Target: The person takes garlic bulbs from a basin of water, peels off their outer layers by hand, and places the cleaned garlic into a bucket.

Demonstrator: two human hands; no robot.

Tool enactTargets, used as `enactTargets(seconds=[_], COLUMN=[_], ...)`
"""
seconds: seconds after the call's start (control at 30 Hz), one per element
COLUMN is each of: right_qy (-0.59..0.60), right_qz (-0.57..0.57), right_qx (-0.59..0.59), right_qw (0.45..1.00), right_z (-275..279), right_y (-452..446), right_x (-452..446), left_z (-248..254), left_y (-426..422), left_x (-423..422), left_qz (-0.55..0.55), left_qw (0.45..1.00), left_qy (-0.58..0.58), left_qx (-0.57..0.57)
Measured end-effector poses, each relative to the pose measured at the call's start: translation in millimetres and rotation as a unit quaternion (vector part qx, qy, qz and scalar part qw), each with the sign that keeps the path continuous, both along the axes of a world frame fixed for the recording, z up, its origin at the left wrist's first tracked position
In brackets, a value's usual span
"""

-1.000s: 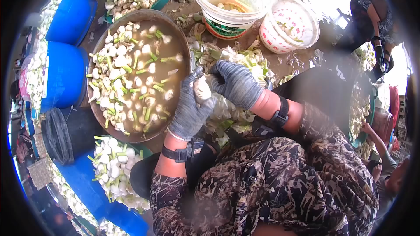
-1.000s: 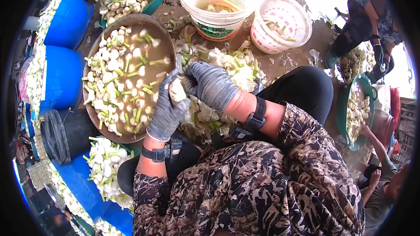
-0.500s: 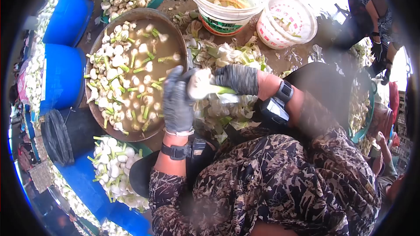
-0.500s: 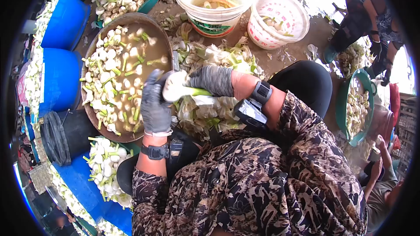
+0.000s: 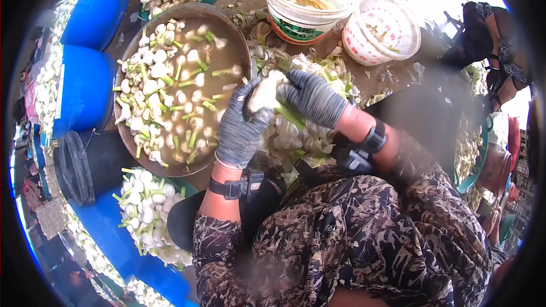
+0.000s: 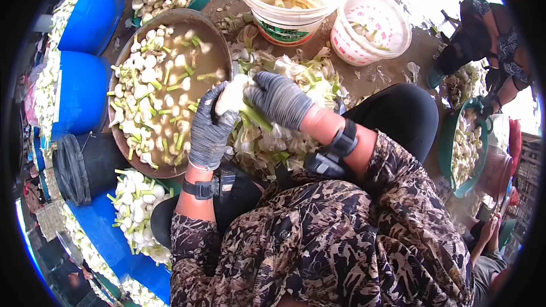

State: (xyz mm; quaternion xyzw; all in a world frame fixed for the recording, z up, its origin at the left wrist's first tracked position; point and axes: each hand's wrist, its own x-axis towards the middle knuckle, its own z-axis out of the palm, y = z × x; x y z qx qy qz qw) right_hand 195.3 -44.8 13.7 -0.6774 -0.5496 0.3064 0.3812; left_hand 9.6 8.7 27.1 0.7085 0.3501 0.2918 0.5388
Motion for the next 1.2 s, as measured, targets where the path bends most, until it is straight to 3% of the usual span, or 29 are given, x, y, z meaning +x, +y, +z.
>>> enactTargets(seconds=[0.03,0.07,0.1,0.13,0.2,0.27,0.3,0.37,0.4,0.5,0.53,0.6,0.77,0.83,0.97,1.03,1.2], right_qy=[0.122,0.132,0.065,-0.038,-0.214,-0.307,-0.308,-0.257,-0.26,-0.166,-0.166,-0.154,-0.229,-0.278,-0.273,-0.131,-0.108], right_qz=[-0.014,-0.01,0.02,0.081,0.165,0.234,0.236,0.203,0.206,0.052,0.051,0.094,0.107,0.104,0.1,0.055,0.079], right_qx=[-0.071,-0.154,-0.086,-0.019,-0.066,-0.174,-0.17,-0.293,-0.291,0.028,0.026,0.119,0.159,0.083,0.09,0.036,0.072], right_qw=[0.99,0.979,0.994,0.996,0.961,0.906,0.906,0.898,0.897,0.984,0.984,0.976,0.955,0.951,0.952,0.989,0.988], right_z=[-0.1,3.0,-17.9,-48.8,-62.3,-72.8,-59.6,-12.5,-4.0,13.5,27.6,52.9,46.8,44.8,37.5,37.3,51.5], right_y=[5.8,10.3,11.7,13.3,11.6,1.7,-3.4,-12.4,-8.0,2.0,2.2,2.9,-4.3,-5.5,-4.0,-2.8,-10.4], right_x=[7.6,20.7,30.8,40.6,40.2,31.9,25.8,15.4,16.7,22.9,21.8,14.7,-5.5,-8.9,-6.1,-3.8,-7.2], left_z=[3.4,7.4,13.7,11.0,4.8,7.4,8.2,8.8,11.0,5.6,4.9,4.7,6.3,17.6,25.6,20.8,25.0], left_y=[1.6,0.9,-0.4,-1.5,1.4,5.7,7.0,10.9,12.8,6.5,4.6,2.0,0.3,6.8,-3.8,-7.7,-0.5], left_x=[0.6,1.9,0.3,1.7,3.1,-0.1,-1.0,-2.6,-2.2,1.4,1.6,1.8,3.5,6.7,11.6,12.4,14.1], left_qz=[-0.023,-0.015,-0.001,-0.005,0.003,0.039,0.042,0.045,0.026,0.032,0.03,0.043,0.051,-0.031,-0.016,0.046,-0.014], left_qw=[1.0,0.998,0.993,0.975,0.935,0.911,0.912,0.976,0.987,0.995,0.995,0.995,0.979,0.963,0.967,0.967,0.959], left_qy=[-0.013,-0.041,-0.037,-0.127,-0.246,-0.283,-0.284,-0.154,-0.101,-0.031,-0.032,0.084,0.182,0.263,0.242,0.198,0.257], left_qx=[-0.015,-0.034,-0.115,-0.182,-0.257,-0.298,-0.294,-0.147,-0.121,-0.09,-0.092,0.018,0.074,0.048,0.077,0.153,0.118])
